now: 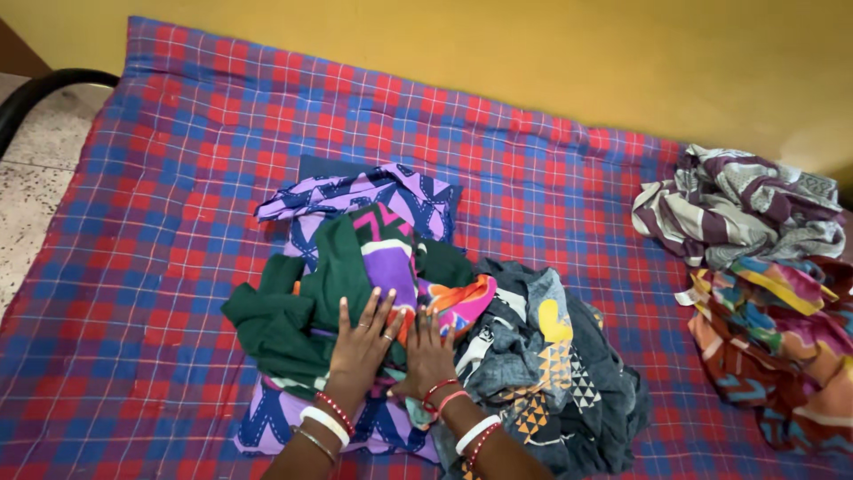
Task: The person folds various pieces of clothing on a bed, including a striped fabric, a colorful zigzag-patterned cloth, a green garment, a purple and blue patterned cloth, and a dark patterned garment. The person uses both hands to smooth and fold each item neatly.
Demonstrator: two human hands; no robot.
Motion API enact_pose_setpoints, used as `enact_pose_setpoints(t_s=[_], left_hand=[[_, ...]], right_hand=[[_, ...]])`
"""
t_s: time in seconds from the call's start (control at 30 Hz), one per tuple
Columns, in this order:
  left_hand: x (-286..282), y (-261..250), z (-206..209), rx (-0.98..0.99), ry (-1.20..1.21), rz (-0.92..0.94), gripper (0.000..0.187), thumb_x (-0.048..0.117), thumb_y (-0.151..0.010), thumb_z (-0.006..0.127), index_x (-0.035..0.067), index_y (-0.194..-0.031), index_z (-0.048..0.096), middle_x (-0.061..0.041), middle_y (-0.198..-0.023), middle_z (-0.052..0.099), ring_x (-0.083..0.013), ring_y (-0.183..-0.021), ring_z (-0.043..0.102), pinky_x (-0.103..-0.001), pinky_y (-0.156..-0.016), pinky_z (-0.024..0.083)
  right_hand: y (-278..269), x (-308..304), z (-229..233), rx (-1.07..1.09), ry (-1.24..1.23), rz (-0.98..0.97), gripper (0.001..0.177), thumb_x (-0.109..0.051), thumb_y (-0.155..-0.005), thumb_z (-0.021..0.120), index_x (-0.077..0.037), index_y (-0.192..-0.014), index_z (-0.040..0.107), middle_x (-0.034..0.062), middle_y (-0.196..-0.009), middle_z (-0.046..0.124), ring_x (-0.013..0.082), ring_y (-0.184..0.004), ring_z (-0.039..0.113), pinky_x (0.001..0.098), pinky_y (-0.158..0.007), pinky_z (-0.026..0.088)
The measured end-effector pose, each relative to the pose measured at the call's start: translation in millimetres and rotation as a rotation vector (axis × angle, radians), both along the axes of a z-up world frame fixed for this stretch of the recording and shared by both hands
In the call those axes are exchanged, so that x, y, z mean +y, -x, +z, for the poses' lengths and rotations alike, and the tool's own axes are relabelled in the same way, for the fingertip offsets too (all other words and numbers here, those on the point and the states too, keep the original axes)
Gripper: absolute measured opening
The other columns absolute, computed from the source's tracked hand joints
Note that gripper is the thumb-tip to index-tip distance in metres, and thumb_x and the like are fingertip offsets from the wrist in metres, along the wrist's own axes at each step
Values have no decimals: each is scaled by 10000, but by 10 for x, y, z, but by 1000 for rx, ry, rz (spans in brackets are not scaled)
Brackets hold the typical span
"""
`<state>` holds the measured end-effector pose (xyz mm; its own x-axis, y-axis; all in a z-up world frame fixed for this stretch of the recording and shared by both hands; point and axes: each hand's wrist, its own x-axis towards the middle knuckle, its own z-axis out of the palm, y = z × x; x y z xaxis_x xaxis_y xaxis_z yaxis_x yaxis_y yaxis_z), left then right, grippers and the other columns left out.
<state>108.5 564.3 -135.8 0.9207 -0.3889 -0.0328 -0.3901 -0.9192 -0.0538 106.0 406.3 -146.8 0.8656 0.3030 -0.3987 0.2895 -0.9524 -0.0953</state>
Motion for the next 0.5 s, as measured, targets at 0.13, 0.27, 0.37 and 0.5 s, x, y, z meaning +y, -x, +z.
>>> enact_pose_setpoints(t_s=[0.13, 0.27, 0.37, 0.5], left_hand=[[24, -127, 8, 232, -63, 37, 887, 270, -869, 682, 252, -1622, 212, -82, -1709, 89, -301, -1570, 42, -730, -1165, 82], [24, -143, 65, 401, -144, 61, 1056, 264, -823, 755, 237, -1664, 117, -66, -1707, 91, -268, -1561, 87, -742, -1142, 76], [9, -82, 55, 103, -40, 121, 973, 279, -828, 752, 254, -1612, 177, -38, -1661, 189, -245, -1512, 207, -792, -1124, 117], [-9, 23, -8, 397, -8, 158, 989, 269, -858, 725, 241, -1633, 110, -44, -1694, 134, -244, -1552, 148, -796, -1127, 94]], right_hand=[[-247, -24, -120, -47, 50, 20, 1385, -573, -541, 937, -26, -1566, 184, 286, -1656, 144, 487, -1541, 40, 757, -1159, 84], [-442, -81, -193, 87, -10, -62, 1478, -475, -525, 930, -2, -1626, 66, 168, -1620, 286, 412, -1549, 102, 752, -1151, 96], [-433, -84, -228, 48, 5, -55, 1457, -529, -551, 914, 44, -1598, 79, 203, -1534, 416, 333, -1481, 319, 764, -1140, 141], [-323, -106, -297, -43, -57, -1, 1316, -538, -528, 903, 73, -1510, 275, 162, -1344, 573, 324, -1311, 490, 711, -1183, 129]])
